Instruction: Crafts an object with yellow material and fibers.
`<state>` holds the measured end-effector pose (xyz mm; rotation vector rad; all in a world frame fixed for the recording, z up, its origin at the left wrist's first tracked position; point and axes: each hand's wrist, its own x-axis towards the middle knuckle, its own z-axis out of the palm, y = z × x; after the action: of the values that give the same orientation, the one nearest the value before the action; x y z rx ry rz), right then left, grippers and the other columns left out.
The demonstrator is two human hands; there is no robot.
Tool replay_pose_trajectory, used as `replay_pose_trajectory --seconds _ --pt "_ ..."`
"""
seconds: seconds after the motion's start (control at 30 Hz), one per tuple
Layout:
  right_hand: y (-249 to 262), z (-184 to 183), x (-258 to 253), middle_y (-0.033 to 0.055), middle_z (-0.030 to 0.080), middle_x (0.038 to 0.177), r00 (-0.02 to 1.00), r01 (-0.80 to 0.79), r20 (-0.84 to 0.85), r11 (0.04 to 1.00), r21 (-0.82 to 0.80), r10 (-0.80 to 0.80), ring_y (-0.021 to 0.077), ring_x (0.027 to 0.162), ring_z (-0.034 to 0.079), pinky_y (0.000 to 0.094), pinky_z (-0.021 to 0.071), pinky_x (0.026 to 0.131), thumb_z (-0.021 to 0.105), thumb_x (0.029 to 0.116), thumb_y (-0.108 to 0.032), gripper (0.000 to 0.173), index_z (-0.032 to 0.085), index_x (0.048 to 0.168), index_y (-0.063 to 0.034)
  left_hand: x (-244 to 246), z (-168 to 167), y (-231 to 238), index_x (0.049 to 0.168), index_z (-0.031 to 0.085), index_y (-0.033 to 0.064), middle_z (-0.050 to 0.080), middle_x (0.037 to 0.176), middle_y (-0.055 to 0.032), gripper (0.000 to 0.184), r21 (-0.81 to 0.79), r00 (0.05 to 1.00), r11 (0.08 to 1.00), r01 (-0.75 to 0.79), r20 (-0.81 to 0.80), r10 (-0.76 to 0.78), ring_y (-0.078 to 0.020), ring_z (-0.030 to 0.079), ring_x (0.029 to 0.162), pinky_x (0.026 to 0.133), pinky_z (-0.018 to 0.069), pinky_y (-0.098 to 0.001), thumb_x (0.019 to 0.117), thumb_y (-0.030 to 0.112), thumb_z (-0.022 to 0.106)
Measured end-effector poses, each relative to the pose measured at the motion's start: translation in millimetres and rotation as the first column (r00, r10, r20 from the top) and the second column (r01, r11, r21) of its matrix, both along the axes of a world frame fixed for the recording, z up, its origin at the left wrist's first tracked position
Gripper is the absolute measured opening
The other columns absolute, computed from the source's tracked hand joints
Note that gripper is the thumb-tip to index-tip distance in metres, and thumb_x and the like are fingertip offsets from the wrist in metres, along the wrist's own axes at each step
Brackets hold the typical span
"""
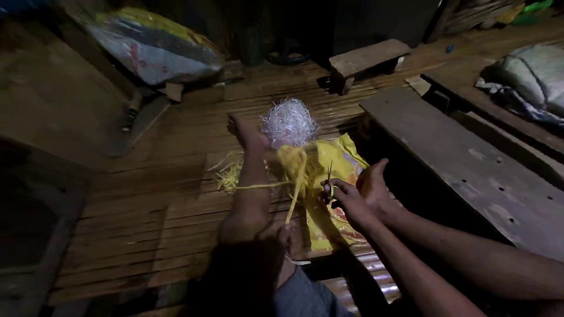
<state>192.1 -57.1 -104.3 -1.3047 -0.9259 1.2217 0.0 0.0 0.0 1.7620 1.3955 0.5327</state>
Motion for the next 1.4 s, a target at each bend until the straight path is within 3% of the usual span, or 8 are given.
replay_pose_trajectory --seconds 0.03,0.07,0.23,0.33,0.57,0.7,1.1,1.4 --pt "-3 5 0 0.0069 0.072 0.095 1.0 0.004 0.008 1.0 0.008 -0.004 0.0137 0.083 0.067 0.0282 0.0541 0.071 0.048 0.1071 -0.02 0.027 0.062 0.122 -0.0014 -22 -58 -12 0.113 0.062 -0.0101 0.066 0.085 -0.0145 0.025 0.181 0.977 0.982 -0.047 0.212 0.007 -0.0128 0.063 0.064 0.057 0.0535 -0.0254 0.1037 0.011 0.054" --pt "-7 9 1 0.0072 0.072 0.095 1.0 0.005 0.018 1.0 0.02 -0.005 0.0139 0.083 0.067 0.0283 0.0538 0.07 0.048 0.1074 -0.021 0.028 0.061 0.123 -0.0016 -36 -81 -24 0.113 0.064 -0.0091 0.068 0.08 -0.0072 0.025 0.15 0.947 0.986 -0.071 0.32 0.02 -0.0078 0.062 0.06 0.054 0.0534 -0.0219 0.1052 0.011 0.052" --pt "-24 38 6 0.0079 0.072 0.096 0.997 0.023 0.072 0.998 0.055 -0.027 0.0143 0.082 0.066 0.0277 0.0522 0.068 0.047 0.1089 -0.022 0.03 0.061 0.126 -0.0024 -22 -78 -17 0.131 0.061 0.001 0.064 0.125 -0.0199 0.041 0.367 0.943 0.889 -0.273 -0.081 0.323 -0.0334 0.064 0.113 0.097 0.0524 -0.0531 0.0987 0.025 0.067" --pt "-35 48 16 0.0072 0.073 0.096 0.992 0.067 0.101 0.994 0.082 -0.076 0.0142 0.081 0.067 0.0275 0.0529 0.068 0.046 0.1092 -0.022 0.029 0.061 0.126 -0.0029 10 -96 -36 0.132 0.063 0.0009 0.055 0.138 -0.0287 0.042 0.543 0.927 0.834 -0.096 -0.255 0.273 -0.0508 0.052 0.127 0.1 0.0417 -0.0692 0.0951 0.021 0.067" --pt "-70 61 51 0.0081 0.072 0.093 0.966 0.251 0.031 0.956 0.155 -0.258 0.0128 0.077 0.066 0.0255 0.0532 0.065 0.045 0.1093 -0.02 0.031 0.06 0.127 0.0001 80 -152 -129 0.154 0.041 0.0054 0.041 0.155 -0.0234 0.068 -0.194 0.841 0.972 0.129 -0.498 -0.211 -0.0401 0.045 0.14 0.111 0.0412 -0.057 0.0968 0.032 0.065" --pt "-80 57 69 0.0079 0.072 0.094 0.96 0.275 -0.01 0.937 0.216 -0.28 0.0136 0.078 0.067 0.0251 0.0532 0.063 0.044 0.1088 -0.027 0.036 0.06 0.13 -0.0031 82 -167 -120 0.15 0.042 0.0 0.05 0.148 -0.0228 0.066 -0.274 0.806 0.962 0.025 -0.563 -0.181 -0.0392 0.056 0.13 0.102 0.05 -0.055 0.0962 0.03 0.065" --pt "-104 66 70 0.0086 0.071 0.091 0.974 0.226 -0.046 0.945 0.237 -0.221 0.013 0.068 0.065 0.0277 0.0563 0.062 0.043 0.1088 -0.02 0.032 0.056 0.128 0.0012 85 -186 -94 0.113 0.067 -0.0035 0.067 0.11 -0.0234 0.03 -0.248 0.989 0.959 -0.137 0.015 0.145 -0.0353 0.065 0.105 0.094 0.0506 -0.0556 0.1025 0.024 0.06" --pt "-170 -19 -37 0.0104 0.07 0.095 0.969 -0.237 0.008 0.932 -0.273 0.249 0.0181 0.074 0.068 0.0365 0.0595 0.07 0.06 0.1004 -0.022 0.033 0.059 0.125 -0.0001 87 -196 -58 0.13 0.063 -0.0037 0.061 0.133 -0.0243 0.038 -0.325 0.933 0.929 -0.178 0.243 0.264 -0.0331 0.057 0.125 0.106 0.044 -0.0524 0.1044 0.024 0.061"
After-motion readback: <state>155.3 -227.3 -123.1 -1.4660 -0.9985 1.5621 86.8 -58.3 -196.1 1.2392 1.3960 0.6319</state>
